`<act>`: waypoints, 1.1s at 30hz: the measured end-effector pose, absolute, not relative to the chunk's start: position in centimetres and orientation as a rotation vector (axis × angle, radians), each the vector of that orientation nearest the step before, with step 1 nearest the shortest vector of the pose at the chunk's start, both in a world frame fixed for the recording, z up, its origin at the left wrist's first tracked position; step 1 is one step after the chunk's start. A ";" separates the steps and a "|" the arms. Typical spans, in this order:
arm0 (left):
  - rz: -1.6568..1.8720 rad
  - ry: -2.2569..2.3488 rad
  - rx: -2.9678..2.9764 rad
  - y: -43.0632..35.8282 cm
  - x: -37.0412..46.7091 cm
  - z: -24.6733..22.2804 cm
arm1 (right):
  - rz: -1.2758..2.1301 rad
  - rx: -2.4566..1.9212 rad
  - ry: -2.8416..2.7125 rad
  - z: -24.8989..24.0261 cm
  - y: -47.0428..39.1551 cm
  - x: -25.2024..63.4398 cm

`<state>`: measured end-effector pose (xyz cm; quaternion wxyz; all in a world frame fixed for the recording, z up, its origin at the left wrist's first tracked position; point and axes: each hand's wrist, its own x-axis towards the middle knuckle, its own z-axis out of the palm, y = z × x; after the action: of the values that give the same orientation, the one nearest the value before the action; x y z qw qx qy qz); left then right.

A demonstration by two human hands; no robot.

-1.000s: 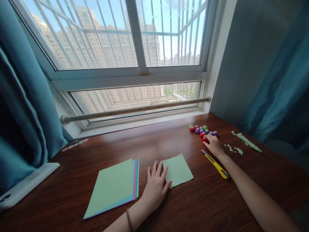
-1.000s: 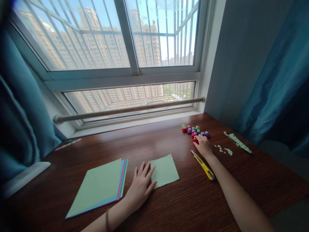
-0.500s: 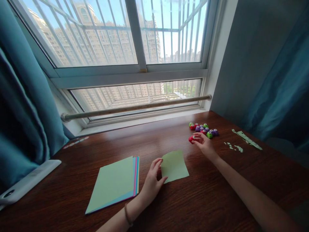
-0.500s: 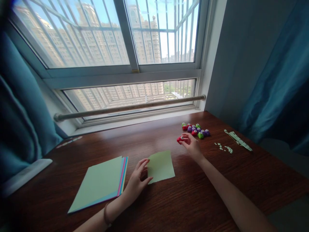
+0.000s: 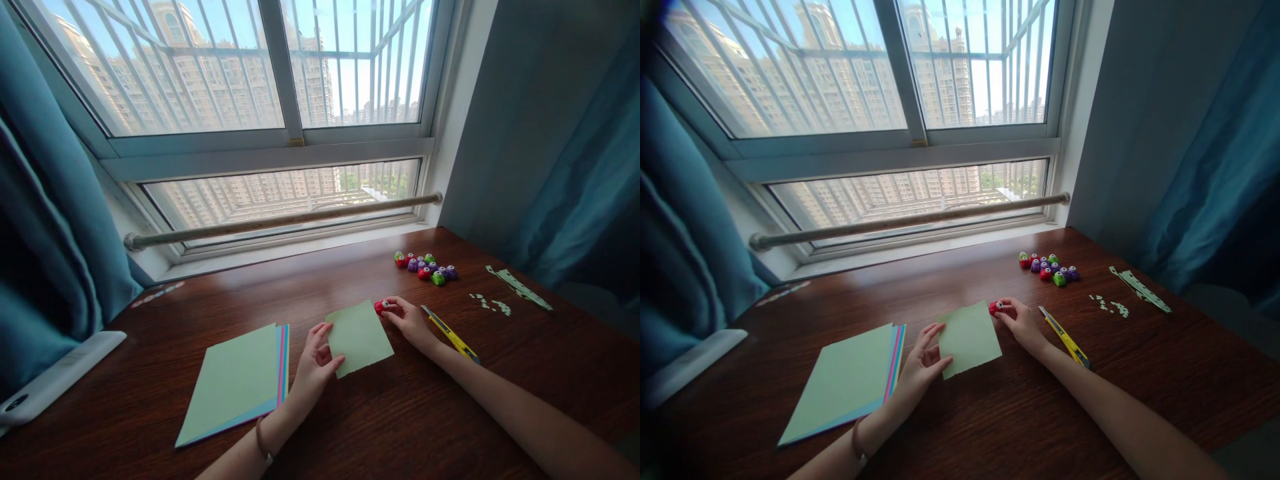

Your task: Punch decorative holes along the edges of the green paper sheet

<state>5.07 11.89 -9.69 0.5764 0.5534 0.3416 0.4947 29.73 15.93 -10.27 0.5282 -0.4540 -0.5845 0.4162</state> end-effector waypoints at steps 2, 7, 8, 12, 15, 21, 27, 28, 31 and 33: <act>1.149 0.802 1.296 11.9 5.0 -9.9 | 1.030 -1.085 -1.386 -10.4 15.9 29.6; 1.130 0.812 1.302 11.9 5.0 -10.2 | 1.017 -1.103 -1.407 -10.5 15.9 29.6; 1.123 0.814 1.304 11.9 5.0 -10.1 | 1.010 -1.104 -1.412 -10.5 15.9 29.7; 1.094 0.826 1.320 12.0 5.0 -10.0 | 0.941 -1.124 -1.456 -10.4 15.9 29.7; 1.084 0.844 1.325 12.1 5.1 -9.9 | 0.855 -1.134 -1.507 -10.3 15.8 29.7; 1.073 0.859 1.326 11.8 5.1 -9.6 | 0.746 -1.135 -1.600 -9.9 15.4 29.7; 1.040 0.880 1.323 11.7 5.2 -9.3 | 0.651 -1.222 -1.594 -9.8 15.3 29.8; 1.038 0.880 1.321 11.8 5.2 -9.3 | 0.640 -1.230 -1.589 -9.8 15.3 29.8; 1.047 0.877 1.308 11.8 5.2 -9.2 | 0.643 -1.236 -1.585 -9.7 15.3 29.8; 1.052 0.875 1.301 11.8 5.2 -9.2 | 0.667 -1.223 -1.586 -9.8 15.3 29.8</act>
<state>5.19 11.76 -9.15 0.5865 0.5580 0.3753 0.4514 29.77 15.30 -9.76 0.4927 -0.5043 -0.6536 0.2751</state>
